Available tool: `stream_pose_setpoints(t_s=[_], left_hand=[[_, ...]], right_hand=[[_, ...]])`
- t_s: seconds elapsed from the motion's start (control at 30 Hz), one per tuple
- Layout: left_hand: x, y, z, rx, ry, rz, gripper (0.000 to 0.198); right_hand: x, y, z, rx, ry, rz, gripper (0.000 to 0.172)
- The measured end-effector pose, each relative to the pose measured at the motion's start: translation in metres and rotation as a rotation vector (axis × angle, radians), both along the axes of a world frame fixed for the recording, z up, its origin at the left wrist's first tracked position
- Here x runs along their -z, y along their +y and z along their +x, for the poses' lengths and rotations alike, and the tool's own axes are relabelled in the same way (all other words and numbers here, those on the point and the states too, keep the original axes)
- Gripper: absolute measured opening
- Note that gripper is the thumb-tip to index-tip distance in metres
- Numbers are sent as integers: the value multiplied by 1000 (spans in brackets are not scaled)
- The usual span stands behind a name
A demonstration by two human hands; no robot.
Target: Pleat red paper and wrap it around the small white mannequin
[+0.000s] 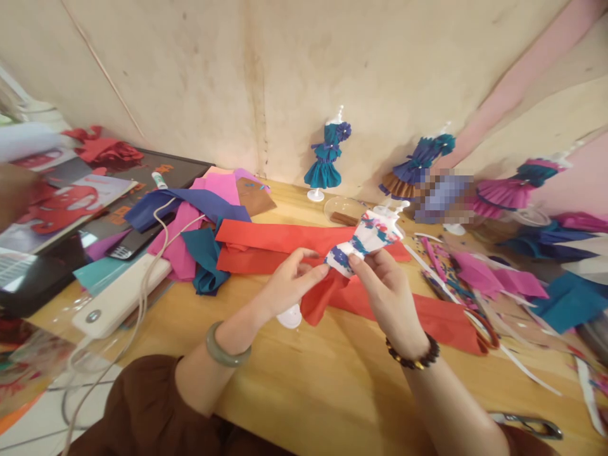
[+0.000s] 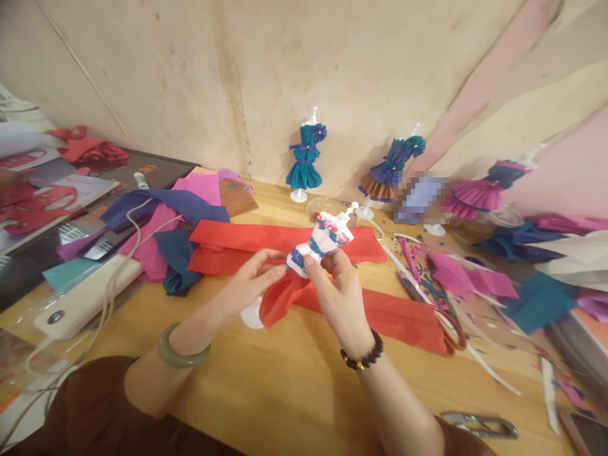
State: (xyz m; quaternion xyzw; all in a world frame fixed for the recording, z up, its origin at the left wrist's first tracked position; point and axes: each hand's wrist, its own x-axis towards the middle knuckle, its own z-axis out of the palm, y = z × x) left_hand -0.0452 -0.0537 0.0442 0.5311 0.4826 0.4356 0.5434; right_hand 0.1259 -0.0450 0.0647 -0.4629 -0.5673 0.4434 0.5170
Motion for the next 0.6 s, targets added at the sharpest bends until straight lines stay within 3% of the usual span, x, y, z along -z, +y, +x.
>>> stream_pose_setpoints(t_s=[0.2, 0.47, 0.6], left_hand=[[0, 0, 11, -20, -215, -83, 52], [-1, 1, 9, -144, -204, -45, 54], [-2, 4, 6, -172, -213, -19, 52]], right_hand=[[3, 2, 0, 8, -68, 44, 29], [1, 2, 0, -46, -89, 54, 44], [5, 7, 5, -150, -155, 32, 47]])
